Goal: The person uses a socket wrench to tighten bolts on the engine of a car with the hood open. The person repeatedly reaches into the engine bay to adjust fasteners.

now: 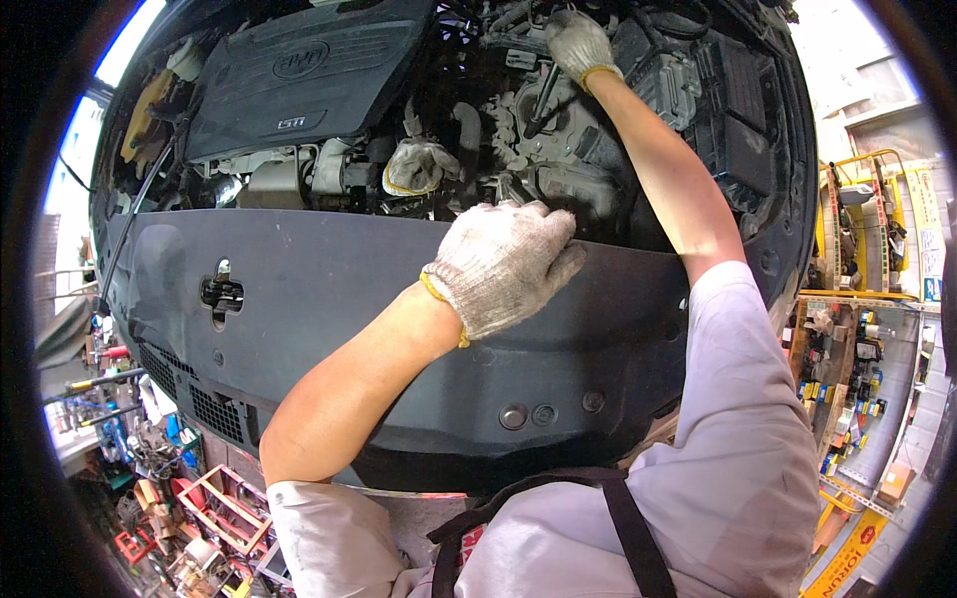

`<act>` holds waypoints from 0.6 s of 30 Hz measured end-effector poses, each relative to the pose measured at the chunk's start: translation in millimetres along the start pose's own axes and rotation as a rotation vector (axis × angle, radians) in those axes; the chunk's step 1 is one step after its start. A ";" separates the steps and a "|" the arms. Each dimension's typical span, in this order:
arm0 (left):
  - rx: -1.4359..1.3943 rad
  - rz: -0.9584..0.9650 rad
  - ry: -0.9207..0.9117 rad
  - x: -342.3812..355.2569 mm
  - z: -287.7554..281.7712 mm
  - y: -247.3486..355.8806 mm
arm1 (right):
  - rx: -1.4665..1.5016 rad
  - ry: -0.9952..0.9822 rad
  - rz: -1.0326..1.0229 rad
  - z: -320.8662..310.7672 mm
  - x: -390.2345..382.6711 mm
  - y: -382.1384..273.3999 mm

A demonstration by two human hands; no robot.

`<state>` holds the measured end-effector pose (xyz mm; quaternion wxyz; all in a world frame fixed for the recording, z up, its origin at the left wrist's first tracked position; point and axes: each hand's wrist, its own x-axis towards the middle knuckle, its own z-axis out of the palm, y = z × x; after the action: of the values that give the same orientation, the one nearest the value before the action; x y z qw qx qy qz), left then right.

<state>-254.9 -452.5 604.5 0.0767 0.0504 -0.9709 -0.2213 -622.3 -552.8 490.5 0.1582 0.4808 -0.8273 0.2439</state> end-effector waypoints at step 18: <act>0.015 -0.051 -0.075 -3.9 -5.1 -1.3 | -0.184 -0.317 -0.366 -42.8 -1.0 -21.9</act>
<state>-250.1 -455.4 608.0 0.0343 0.0675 -0.9731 -0.2174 -601.6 -537.5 531.1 0.1111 0.6383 -0.7597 0.0566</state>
